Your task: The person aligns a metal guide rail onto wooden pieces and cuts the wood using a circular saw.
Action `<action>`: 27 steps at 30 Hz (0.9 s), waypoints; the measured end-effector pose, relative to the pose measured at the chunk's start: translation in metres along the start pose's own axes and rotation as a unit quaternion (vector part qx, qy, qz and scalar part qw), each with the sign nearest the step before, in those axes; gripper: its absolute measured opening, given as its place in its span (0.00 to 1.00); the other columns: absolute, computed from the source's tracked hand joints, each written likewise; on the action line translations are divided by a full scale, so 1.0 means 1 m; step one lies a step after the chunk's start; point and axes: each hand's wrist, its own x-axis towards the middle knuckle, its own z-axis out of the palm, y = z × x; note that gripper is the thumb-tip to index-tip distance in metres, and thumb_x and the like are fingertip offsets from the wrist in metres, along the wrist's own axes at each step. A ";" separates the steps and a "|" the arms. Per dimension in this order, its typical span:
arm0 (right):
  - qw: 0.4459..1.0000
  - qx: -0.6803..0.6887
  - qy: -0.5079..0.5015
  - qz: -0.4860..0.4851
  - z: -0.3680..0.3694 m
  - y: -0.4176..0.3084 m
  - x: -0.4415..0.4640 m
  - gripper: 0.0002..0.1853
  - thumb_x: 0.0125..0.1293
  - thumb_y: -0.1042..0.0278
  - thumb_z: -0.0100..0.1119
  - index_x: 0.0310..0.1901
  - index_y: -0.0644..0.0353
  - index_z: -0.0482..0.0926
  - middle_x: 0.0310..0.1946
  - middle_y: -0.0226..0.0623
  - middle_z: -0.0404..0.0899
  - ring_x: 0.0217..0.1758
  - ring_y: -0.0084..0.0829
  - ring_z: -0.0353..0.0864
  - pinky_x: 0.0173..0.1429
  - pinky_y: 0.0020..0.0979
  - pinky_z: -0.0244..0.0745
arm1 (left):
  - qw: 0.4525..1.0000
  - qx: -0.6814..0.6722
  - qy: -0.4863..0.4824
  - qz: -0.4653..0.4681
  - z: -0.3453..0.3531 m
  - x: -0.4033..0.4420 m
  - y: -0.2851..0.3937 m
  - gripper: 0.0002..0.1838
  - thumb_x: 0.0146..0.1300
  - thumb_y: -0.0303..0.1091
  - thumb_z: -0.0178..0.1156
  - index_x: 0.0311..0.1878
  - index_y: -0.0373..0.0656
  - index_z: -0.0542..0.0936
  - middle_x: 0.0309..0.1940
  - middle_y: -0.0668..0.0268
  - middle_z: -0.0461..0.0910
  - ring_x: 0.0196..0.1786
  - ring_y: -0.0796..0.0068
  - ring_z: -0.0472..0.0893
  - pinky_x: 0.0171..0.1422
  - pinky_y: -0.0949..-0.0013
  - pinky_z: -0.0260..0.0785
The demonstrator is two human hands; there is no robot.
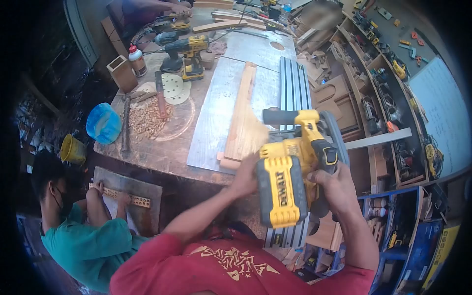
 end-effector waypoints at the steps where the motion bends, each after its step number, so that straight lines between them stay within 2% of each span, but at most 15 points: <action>1: 1.000 -0.008 -0.027 -0.009 0.008 -0.010 -0.006 0.13 0.56 0.74 0.63 0.44 0.66 0.79 0.33 0.37 0.82 0.25 0.27 0.80 0.30 0.29 0.78 | 0.988 -0.151 0.027 0.007 -0.013 -0.021 0.012 0.35 0.63 0.31 0.64 0.73 0.37 0.68 0.71 0.46 0.71 0.74 0.49 0.69 0.79 0.48 0.58; 4: 0.997 0.003 -0.069 -0.027 0.047 -0.030 -0.011 0.13 0.55 0.74 0.63 0.43 0.68 0.81 0.34 0.36 0.83 0.32 0.25 0.83 0.38 0.27 0.80 | 0.947 -0.319 0.045 0.000 -0.057 -0.080 0.052 0.28 0.67 0.31 0.59 0.69 0.34 0.71 0.62 0.50 0.80 0.64 0.60 0.80 0.69 0.60 0.69; 7: 0.991 0.023 -0.131 -0.031 0.095 -0.044 0.004 0.14 0.56 0.74 0.62 0.45 0.70 0.81 0.37 0.36 0.83 0.39 0.25 0.83 0.50 0.27 0.78 | 0.913 -0.376 0.088 -0.134 -0.115 -0.098 0.057 0.24 0.71 0.34 0.53 0.67 0.33 0.72 0.58 0.56 0.83 0.59 0.69 0.81 0.64 0.64 0.72; 9: 0.984 0.081 -0.147 -0.059 0.134 -0.040 0.027 0.15 0.58 0.76 0.60 0.47 0.71 0.80 0.41 0.37 0.83 0.40 0.27 0.84 0.51 0.28 0.79 | 0.902 -0.371 0.098 -0.196 -0.175 -0.092 0.073 0.23 0.74 0.38 0.50 0.66 0.34 0.74 0.59 0.58 0.82 0.59 0.70 0.81 0.63 0.65 0.74; 11: 0.975 0.148 -0.160 -0.035 0.174 -0.048 0.036 0.15 0.61 0.76 0.60 0.49 0.71 0.79 0.42 0.39 0.83 0.40 0.28 0.84 0.53 0.29 0.80 | 0.892 -0.400 0.132 -0.166 -0.206 -0.083 0.036 0.24 0.76 0.41 0.51 0.67 0.35 0.74 0.59 0.58 0.82 0.57 0.71 0.82 0.62 0.65 0.76; 13: 0.968 0.190 -0.161 -0.033 0.212 -0.050 0.048 0.14 0.64 0.75 0.61 0.49 0.72 0.78 0.41 0.42 0.82 0.38 0.30 0.84 0.47 0.34 0.82 | 0.874 -0.445 0.105 -0.166 -0.237 -0.071 -0.013 0.26 0.78 0.44 0.51 0.69 0.36 0.72 0.58 0.58 0.82 0.55 0.69 0.84 0.61 0.62 0.78; 15: 0.981 0.128 -0.145 -0.021 0.239 -0.067 0.046 0.14 0.66 0.74 0.62 0.49 0.74 0.77 0.40 0.45 0.81 0.35 0.33 0.83 0.38 0.37 0.83 | 0.864 -0.459 0.076 -0.192 -0.272 -0.061 -0.007 0.27 0.78 0.47 0.52 0.71 0.38 0.70 0.60 0.58 0.81 0.58 0.68 0.84 0.62 0.61 0.78; 16: 0.983 0.137 -0.124 -0.026 0.256 -0.059 0.062 0.15 0.66 0.73 0.63 0.49 0.75 0.77 0.39 0.46 0.81 0.34 0.34 0.83 0.34 0.38 0.81 | 0.868 -0.473 0.084 -0.123 -0.271 -0.052 -0.036 0.22 0.79 0.45 0.53 0.69 0.46 0.73 0.60 0.64 0.81 0.55 0.72 0.84 0.58 0.65 0.80; 17: 0.983 0.147 -0.100 -0.034 0.275 -0.046 0.088 0.15 0.66 0.72 0.63 0.49 0.77 0.77 0.38 0.47 0.81 0.33 0.35 0.83 0.30 0.38 0.80 | 0.849 -0.496 0.121 -0.140 -0.273 -0.041 -0.061 0.20 0.79 0.45 0.53 0.68 0.49 0.74 0.60 0.68 0.81 0.57 0.76 0.82 0.61 0.65 0.78; 19: 0.987 0.142 -0.068 -0.036 0.303 -0.035 0.115 0.17 0.66 0.71 0.65 0.48 0.79 0.77 0.39 0.50 0.81 0.31 0.35 0.82 0.29 0.35 0.79 | 0.826 -0.534 0.101 -0.148 -0.290 -0.019 -0.092 0.20 0.79 0.44 0.53 0.69 0.50 0.74 0.60 0.69 0.81 0.57 0.76 0.82 0.59 0.65 0.78; 21: 0.992 0.115 -0.036 -0.033 0.316 -0.046 0.104 0.16 0.66 0.72 0.65 0.47 0.79 0.77 0.41 0.51 0.82 0.30 0.34 0.82 0.29 0.34 0.78 | 0.824 -0.521 0.179 -0.132 -0.296 -0.007 -0.137 0.21 0.78 0.42 0.55 0.70 0.49 0.73 0.59 0.69 0.81 0.56 0.73 0.83 0.59 0.66 0.79; 23: 0.988 0.134 -0.055 -0.053 0.333 -0.032 0.124 0.16 0.65 0.72 0.66 0.48 0.76 0.79 0.38 0.47 0.84 0.29 0.32 0.82 0.29 0.34 0.77 | 0.838 -0.477 0.246 -0.096 -0.297 -0.020 -0.147 0.21 0.79 0.40 0.54 0.69 0.44 0.75 0.61 0.67 0.81 0.58 0.73 0.83 0.61 0.64 0.77; 24: 0.988 0.135 -0.016 -0.075 0.349 -0.019 0.142 0.14 0.64 0.72 0.67 0.48 0.72 0.80 0.35 0.45 0.84 0.26 0.31 0.81 0.28 0.35 0.75 | 0.897 -0.312 0.272 -0.156 -0.301 -0.027 -0.144 0.20 0.78 0.38 0.54 0.68 0.43 0.76 0.60 0.67 0.82 0.56 0.74 0.83 0.59 0.65 0.77; 26: 0.983 0.154 -0.016 -0.101 0.356 -0.016 0.159 0.15 0.64 0.71 0.69 0.49 0.70 0.81 0.35 0.44 0.85 0.26 0.30 0.81 0.28 0.33 0.75 | 0.807 -0.396 0.378 -0.221 -0.299 -0.060 -0.120 0.17 0.78 0.34 0.53 0.65 0.40 0.78 0.58 0.65 0.82 0.55 0.74 0.82 0.59 0.67 0.74; 27: 0.978 0.170 -0.030 -0.118 0.360 -0.012 0.170 0.17 0.66 0.68 0.69 0.50 0.71 0.80 0.39 0.44 0.86 0.31 0.31 0.83 0.31 0.34 0.77 | 0.817 -0.322 0.431 -0.207 -0.292 -0.073 -0.072 0.17 0.78 0.34 0.53 0.63 0.37 0.78 0.54 0.63 0.82 0.55 0.73 0.80 0.61 0.67 0.71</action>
